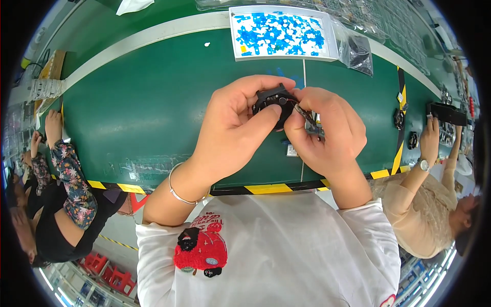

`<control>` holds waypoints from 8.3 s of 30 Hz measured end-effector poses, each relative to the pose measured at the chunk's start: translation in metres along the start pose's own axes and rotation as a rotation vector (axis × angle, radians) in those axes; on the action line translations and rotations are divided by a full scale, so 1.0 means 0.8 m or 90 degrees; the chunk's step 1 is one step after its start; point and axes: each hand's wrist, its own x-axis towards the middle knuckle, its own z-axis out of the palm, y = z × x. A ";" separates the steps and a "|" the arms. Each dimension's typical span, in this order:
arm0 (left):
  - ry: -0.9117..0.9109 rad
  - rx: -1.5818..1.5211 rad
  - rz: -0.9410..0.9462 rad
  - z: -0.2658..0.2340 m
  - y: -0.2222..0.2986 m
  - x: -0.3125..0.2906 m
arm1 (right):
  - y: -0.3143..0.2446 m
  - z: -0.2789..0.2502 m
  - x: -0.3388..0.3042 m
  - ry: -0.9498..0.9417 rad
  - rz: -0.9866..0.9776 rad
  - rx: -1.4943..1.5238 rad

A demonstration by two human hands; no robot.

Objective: The person assembles small electronic modules by hand, connecting circuit boards, batteries, and plastic housings.

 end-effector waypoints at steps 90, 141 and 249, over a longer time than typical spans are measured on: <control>0.024 0.078 0.109 0.008 -0.005 -0.008 | 0.023 -0.026 0.006 -0.177 0.573 0.771; 0.030 -0.230 -0.145 -0.010 -0.005 0.002 | 0.002 -0.019 0.005 -0.154 0.583 0.773; 0.024 -0.047 -0.145 -0.024 -0.016 0.019 | 0.034 -0.004 -0.011 -0.105 0.349 0.449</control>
